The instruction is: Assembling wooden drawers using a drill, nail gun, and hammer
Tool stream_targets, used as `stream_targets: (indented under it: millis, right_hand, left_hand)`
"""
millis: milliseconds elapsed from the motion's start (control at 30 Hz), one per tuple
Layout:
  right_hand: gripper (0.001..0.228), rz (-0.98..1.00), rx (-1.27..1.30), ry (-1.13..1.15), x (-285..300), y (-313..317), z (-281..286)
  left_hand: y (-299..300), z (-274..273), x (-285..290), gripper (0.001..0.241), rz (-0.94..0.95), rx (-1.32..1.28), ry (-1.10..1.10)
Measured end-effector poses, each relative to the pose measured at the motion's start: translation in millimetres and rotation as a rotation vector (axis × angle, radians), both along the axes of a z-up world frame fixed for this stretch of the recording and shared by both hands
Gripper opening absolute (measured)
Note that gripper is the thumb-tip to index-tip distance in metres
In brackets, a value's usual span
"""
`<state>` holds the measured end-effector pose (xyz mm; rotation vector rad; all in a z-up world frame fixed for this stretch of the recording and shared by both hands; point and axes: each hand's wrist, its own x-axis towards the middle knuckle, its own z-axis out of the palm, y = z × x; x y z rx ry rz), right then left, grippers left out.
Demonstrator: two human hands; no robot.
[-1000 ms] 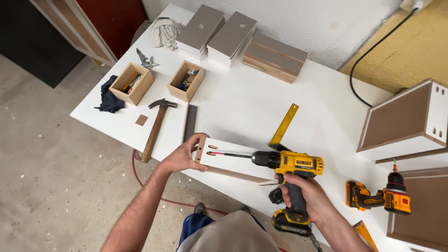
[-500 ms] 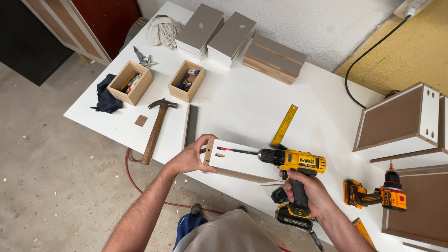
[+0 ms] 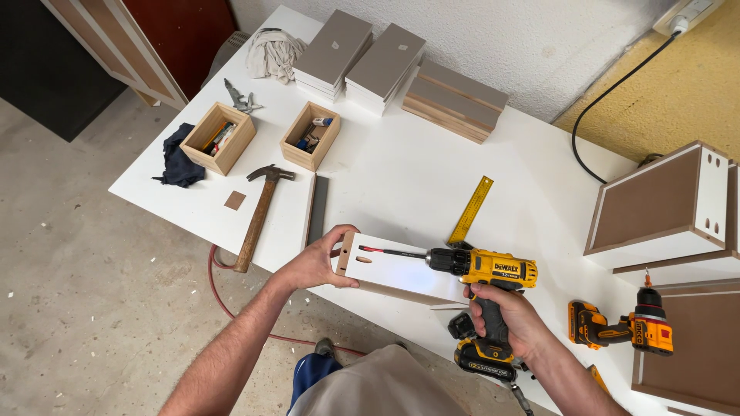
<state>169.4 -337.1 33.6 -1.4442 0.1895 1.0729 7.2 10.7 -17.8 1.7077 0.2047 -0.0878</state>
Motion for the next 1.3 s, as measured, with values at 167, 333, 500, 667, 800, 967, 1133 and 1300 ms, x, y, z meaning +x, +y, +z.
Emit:
stream_targets:
  millis: [167,333,500,667,800,967,1133,1300]
  right_hand:
    - [0.03,0.001,-0.046,-0.13,-8.0,1.5,3.5]
    - [0.03,0.006,-0.07,-0.109,-8.1,2.1,9.3]
    - [0.037,-0.025,-0.046,-0.192,-15.0,-11.1,2.2]
    - [0.031,-0.01,-0.052,-0.176,-24.9,-19.2,-1.8]
    - [0.028,0.003,-0.053,-0.167,-25.5,-14.8,-1.9]
    - [0.028,-0.003,-0.053,-0.11,-25.2,-12.7,-1.3]
    - [0.027,-0.013,-0.045,-0.064,-24.4,-11.9,-2.0]
    - [0.023,0.016,-0.038,-0.074,-22.2,-14.7,-6.7]
  left_hand:
    - [-2.9,15.0,-0.6,0.093,-0.031,-0.135,0.024]
    - [-0.9,-2.3,-0.6,0.095,-0.007,0.015,-0.003]
    - [-2.9,11.4,-0.8,0.094,-0.016,-0.075,0.029]
    - [-2.6,12.9,-2.3,0.098,0.008,0.074,0.08]
    - [-3.5,7.9,-2.1,0.1,0.001,0.003,0.071]
    - [-3.6,2.7,-2.2,0.09,-0.05,-0.039,-0.069]
    - [-2.6,4.4,-2.7,0.095,-0.028,0.009,0.002]
    - [-4.9,-0.7,-2.8,0.091,-0.044,-0.056,-0.066]
